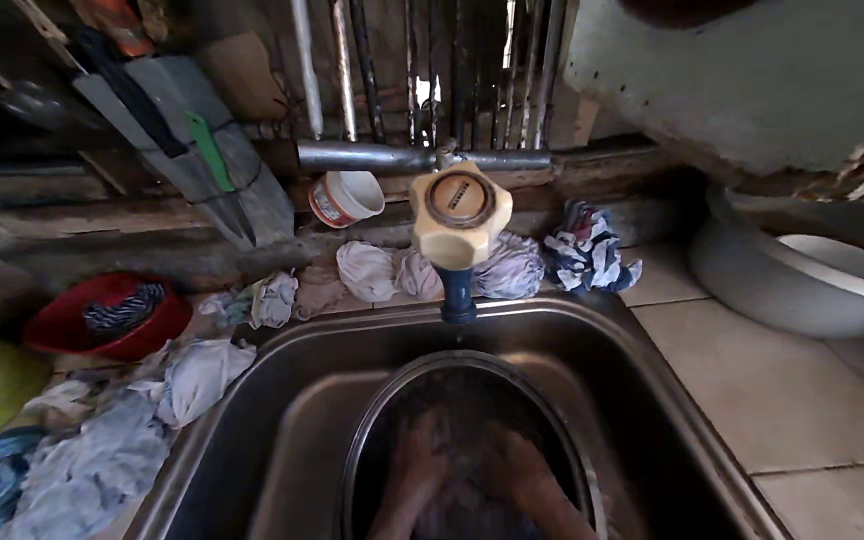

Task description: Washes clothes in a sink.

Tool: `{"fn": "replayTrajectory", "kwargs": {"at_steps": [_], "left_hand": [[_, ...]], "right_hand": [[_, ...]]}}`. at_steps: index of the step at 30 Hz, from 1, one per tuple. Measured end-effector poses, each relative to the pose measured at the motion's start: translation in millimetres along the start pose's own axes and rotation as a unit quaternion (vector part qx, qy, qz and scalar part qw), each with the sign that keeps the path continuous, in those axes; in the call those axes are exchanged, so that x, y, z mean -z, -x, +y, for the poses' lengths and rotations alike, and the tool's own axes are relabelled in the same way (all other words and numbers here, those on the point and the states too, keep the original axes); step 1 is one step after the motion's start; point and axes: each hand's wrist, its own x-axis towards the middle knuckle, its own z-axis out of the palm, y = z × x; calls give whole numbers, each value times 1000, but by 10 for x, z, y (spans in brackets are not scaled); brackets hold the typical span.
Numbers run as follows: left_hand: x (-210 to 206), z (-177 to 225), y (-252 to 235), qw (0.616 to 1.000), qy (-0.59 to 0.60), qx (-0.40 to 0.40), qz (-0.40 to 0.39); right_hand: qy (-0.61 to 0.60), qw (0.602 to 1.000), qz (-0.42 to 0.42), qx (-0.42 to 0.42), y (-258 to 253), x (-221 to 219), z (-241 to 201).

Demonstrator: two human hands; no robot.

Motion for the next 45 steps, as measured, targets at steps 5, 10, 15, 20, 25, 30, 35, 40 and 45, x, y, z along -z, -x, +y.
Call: {"fn": "replayTrajectory", "kwargs": {"at_steps": [5, 10, 15, 20, 25, 30, 35, 40, 45], "left_hand": [[7, 325, 387, 952, 231, -160, 121], [-352, 492, 663, 892, 18, -394, 222], [-92, 352, 294, 947, -78, -192, 245], [48, 53, 145, 987, -141, -78, 19], [-70, 49, 33, 978, -196, -56, -51], [-153, 202, 121, 982, 145, -14, 121], [-265, 639, 584, 942, 116, -210, 233], [-86, 390, 231, 974, 78, -59, 204], [17, -86, 350, 993, 56, -14, 98]], "right_hand": [[-440, 893, 65, 60, -126, -125, 130], [-491, 855, 22, 166, -28, -199, 220], [-497, 867, 33, -7, 115, -107, -98], [-25, 996, 7, 82, 16, 24, -53], [190, 981, -30, -24, 36, 3, -18], [-245, 967, 61, 29, -74, -45, 37], [-510, 857, 16, 74, 126, -176, 55], [-327, 945, 22, 16, 101, -81, -119], [23, 997, 47, 64, 19, 126, -45]]}}
